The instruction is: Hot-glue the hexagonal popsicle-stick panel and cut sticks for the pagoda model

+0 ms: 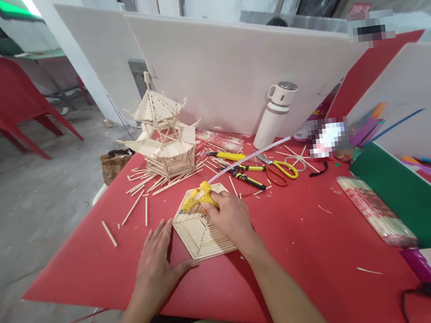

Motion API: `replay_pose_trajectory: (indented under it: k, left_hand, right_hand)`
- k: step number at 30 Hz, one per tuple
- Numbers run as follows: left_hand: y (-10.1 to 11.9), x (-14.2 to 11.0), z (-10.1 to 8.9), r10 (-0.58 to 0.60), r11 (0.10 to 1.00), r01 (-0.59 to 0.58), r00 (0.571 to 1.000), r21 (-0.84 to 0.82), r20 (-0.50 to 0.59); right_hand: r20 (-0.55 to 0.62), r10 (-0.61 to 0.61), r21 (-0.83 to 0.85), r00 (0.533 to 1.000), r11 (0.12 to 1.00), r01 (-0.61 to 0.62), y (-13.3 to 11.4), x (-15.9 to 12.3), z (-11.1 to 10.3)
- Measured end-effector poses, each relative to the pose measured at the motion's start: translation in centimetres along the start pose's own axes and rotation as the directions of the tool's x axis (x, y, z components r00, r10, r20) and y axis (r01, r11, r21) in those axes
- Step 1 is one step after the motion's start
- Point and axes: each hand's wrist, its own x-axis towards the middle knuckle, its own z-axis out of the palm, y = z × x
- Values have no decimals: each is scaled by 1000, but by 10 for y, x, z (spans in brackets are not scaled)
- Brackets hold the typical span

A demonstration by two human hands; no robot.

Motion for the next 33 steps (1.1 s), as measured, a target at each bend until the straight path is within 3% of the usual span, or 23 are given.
replay_pose_trajectory:
  k: [33]
  left_hand:
    - [-1, 1, 2, 5, 1000, -5, 1000, 11, -14]
  right_hand:
    - [22, -17, -66, 1000, 998, 18, -6, -1, -4]
